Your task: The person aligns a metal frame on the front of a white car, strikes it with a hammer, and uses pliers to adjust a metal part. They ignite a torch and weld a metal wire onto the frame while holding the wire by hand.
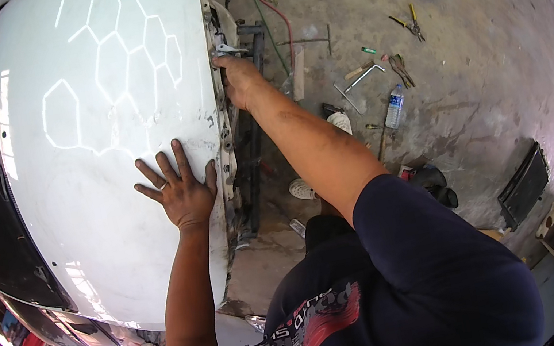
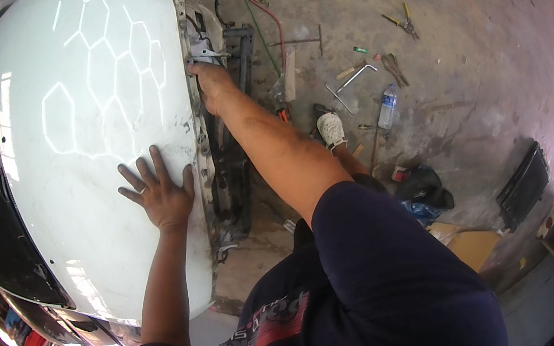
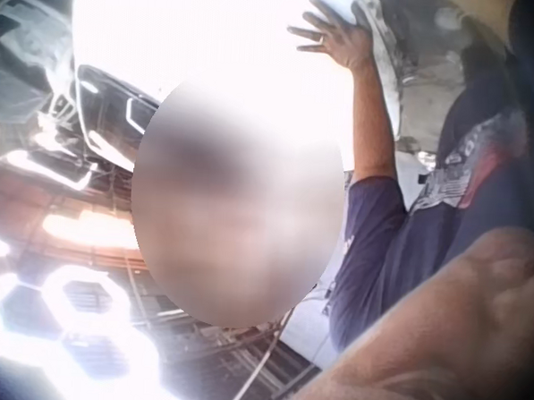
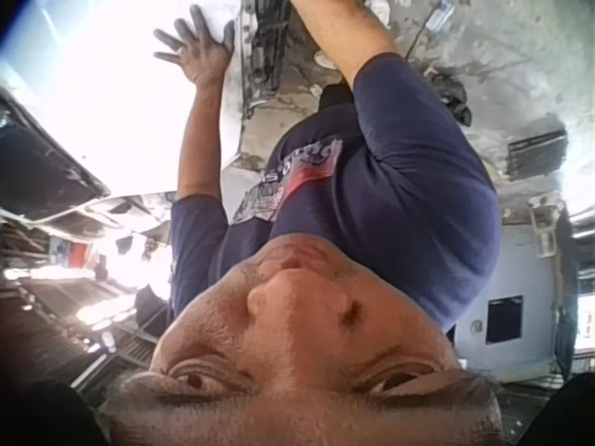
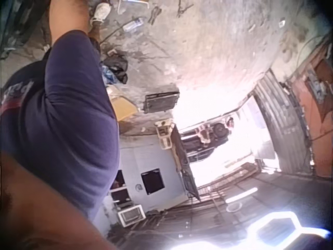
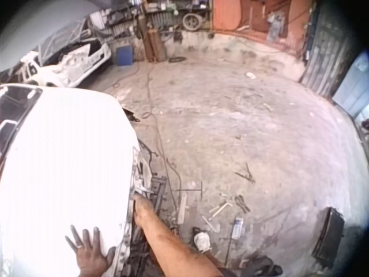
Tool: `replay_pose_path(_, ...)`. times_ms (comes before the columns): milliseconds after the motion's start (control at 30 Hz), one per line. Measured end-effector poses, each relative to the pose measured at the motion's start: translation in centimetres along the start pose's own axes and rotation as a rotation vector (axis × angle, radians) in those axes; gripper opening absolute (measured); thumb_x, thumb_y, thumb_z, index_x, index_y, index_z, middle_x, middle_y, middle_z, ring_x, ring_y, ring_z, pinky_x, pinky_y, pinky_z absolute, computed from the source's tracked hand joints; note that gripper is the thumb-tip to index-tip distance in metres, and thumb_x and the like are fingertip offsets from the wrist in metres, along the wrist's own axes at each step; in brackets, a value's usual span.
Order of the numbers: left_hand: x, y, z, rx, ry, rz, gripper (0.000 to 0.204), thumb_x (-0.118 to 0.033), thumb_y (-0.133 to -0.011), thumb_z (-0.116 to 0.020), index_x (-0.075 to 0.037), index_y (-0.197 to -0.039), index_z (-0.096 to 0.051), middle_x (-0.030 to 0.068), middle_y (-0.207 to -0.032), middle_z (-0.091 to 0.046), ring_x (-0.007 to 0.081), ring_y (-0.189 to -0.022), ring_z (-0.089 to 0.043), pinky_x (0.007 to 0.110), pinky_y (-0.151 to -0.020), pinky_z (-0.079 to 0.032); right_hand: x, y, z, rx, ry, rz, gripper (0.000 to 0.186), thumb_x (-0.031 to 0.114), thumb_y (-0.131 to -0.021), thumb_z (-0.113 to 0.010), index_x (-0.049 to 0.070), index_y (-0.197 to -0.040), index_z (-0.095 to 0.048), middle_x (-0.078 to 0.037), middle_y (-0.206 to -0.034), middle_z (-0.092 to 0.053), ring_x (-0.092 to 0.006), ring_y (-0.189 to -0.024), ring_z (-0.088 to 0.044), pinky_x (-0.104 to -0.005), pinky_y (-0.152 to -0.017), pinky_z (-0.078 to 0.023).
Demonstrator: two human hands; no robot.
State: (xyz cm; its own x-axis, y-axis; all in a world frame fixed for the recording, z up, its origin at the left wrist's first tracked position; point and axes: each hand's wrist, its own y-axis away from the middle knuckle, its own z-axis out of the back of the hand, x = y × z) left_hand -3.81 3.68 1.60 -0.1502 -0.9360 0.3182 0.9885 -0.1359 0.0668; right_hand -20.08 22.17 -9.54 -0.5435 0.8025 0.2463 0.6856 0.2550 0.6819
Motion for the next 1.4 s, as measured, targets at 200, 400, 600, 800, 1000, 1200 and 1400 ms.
replay_pose_path(200, 0.1, 0.2, 0.0, -0.031, 0.017, 0.005, 0.091, -0.06, -0.092, -0.066, -0.015, -0.165, -0.034, 0.0236, -0.151, -0.041, 0.0576, -0.156, -0.01, 0.083, -0.115, -0.008, 1.3, 0.0, -0.3, -0.058, 0.166, -0.048, 0.055, 0.032, -0.101, -0.072, 0.002, -0.144, -0.055, -0.013, -0.145, -0.06, -0.0318, -0.132, -0.054, -0.052, -0.116, -0.038)
replay_pose_path(400, 0.3, 0.2, -0.6, -0.104, 0.096, -0.014, 0.085, -0.062, -0.093, -0.065, -0.022, -0.164, -0.04, 0.0262, -0.15, -0.048, 0.0597, -0.154, -0.019, 0.085, -0.112, -0.011, 0.8, -1.6, 2.8, -0.091, 0.409, -0.03, 0.07, 0.04, -0.097, -0.076, 0.002, -0.15, -0.051, -0.015, -0.152, -0.054, -0.0352, -0.128, -0.056, -0.0527, -0.11, -0.047)
replay_pose_path(600, 0.6, 0.6, -0.8, -0.075, -0.005, -0.011, 0.085, -0.069, -0.094, -0.061, -0.028, -0.164, -0.036, 0.0172, -0.156, -0.041, 0.0561, -0.154, -0.018, 0.085, -0.112, -0.016, -4.7, 7.2, 10.8, 0.121, 0.734, -0.228, 0.057, 0.042, -0.103, -0.066, 0.002, -0.143, -0.058, -0.014, -0.132, -0.068, -0.0308, -0.118, -0.065, -0.0456, -0.106, -0.05)
replay_pose_path(800, 1.4, 2.4, -3.1, -0.242, -0.033, -0.09, 0.084, -0.069, -0.096, -0.058, -0.027, -0.165, -0.035, 0.016, -0.156, -0.045, 0.0477, -0.156, -0.023, 0.08, -0.115, -0.019, -18.4, 17.6, 17.8, 0.235, 0.775, -0.409, 0.039, 0.03, -0.101, -0.07, 0.004, -0.13, -0.065, -0.009, -0.115, -0.072, -0.0213, -0.104, -0.069, -0.0378, -0.091, -0.056)
replay_pose_path(1000, 2.7, 9.6, -4.5, -0.189, -0.097, -0.224, 0.08, -0.065, -0.098, -0.057, -0.026, -0.165, -0.036, 0.0148, -0.155, -0.046, 0.0383, -0.157, -0.026, 0.07, -0.121, -0.021, -27.9, 19.7, 16.0, 0.393, 0.668, -0.221, 0.033, 0.009, -0.099, -0.066, 0.001, -0.131, -0.064, -0.009, -0.118, -0.071, -0.0186, -0.107, -0.067, -0.0333, -0.091, -0.055)
replay_pose_path(1200, 2.1, 11.1, -4.5, -0.187, -0.076, -0.199, 0.086, -0.053, -0.093, -0.065, -0.013, -0.163, -0.037, 0.0246, -0.158, -0.042, 0.046, -0.158, -0.02, 0.07, -0.124, -0.014, -31.2, 20.1, 15.0, 0.387, 0.294, -0.264, 0.038, -0.003, -0.096, -0.054, 0.002, -0.134, -0.06, -0.009, -0.127, -0.068, -0.0204, -0.117, -0.065, -0.0359, -0.101, -0.053)
replay_pose_path(1400, 2.0, 11.2, -4.8, -0.217, -0.115, -0.21, 0.084, -0.053, -0.094, -0.063, -0.011, -0.162, -0.037, 0.0261, -0.157, -0.042, 0.0464, -0.157, -0.021, 0.069, -0.125, -0.015, -31.8, 20.1, 14.9, 0.394, 0.309, -0.228, 0.039, -0.004, -0.095, -0.053, 0.003, -0.132, -0.061, -0.008, -0.125, -0.069, -0.0207, -0.116, -0.065, -0.0369, -0.103, -0.053)
